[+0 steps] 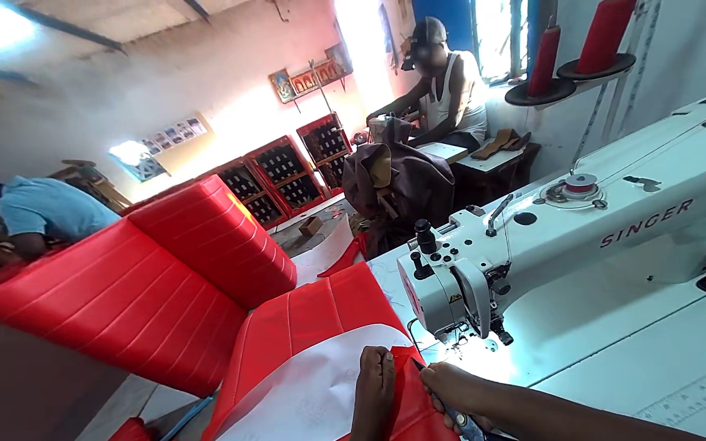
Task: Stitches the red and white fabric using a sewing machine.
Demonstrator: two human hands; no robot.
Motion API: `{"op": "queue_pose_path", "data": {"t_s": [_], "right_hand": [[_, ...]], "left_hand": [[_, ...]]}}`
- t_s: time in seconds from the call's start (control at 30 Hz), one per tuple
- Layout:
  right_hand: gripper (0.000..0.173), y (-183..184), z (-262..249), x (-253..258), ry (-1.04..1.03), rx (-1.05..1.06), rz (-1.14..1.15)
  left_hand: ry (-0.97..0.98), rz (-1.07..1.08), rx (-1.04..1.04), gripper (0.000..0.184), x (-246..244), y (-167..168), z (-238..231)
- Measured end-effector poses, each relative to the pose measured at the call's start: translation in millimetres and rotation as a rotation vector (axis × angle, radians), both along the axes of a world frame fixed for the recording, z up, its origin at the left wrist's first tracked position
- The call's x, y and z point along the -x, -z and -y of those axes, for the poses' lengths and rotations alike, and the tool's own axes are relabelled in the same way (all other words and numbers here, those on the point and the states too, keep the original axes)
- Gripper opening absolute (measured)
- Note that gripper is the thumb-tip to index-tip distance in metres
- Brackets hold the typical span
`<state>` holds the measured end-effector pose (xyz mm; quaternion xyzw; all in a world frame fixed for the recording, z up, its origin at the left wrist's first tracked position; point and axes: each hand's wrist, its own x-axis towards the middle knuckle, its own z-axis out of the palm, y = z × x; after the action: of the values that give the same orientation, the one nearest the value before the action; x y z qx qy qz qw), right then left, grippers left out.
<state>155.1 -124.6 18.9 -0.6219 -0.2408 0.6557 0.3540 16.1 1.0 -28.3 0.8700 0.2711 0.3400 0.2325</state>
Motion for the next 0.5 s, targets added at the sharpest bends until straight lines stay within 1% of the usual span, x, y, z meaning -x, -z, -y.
{"op": "queue_pose_path", "data": {"t_s": [0.1, 0.23, 0.5], "right_hand": [[0.029, -1.2, 1.6, -2.0, -0.010, 0.010, -0.011], [0.024, 2.3, 1.7, 0.8, -0.013, -0.054, -0.009], [0.024, -0.4, -13.0, -3.6, 0.026, -0.064, 0.004]], "left_hand": [[-0.047, 0.054, 0.018, 0.031, 0.5, -1.8, 0.3], [-0.093, 0.086, 0.054, 0.032, 0.6, -3.9, -0.1], [-0.066, 0.102, 0.060, 0.032, 1.8, -2.0, -1.9]]}}
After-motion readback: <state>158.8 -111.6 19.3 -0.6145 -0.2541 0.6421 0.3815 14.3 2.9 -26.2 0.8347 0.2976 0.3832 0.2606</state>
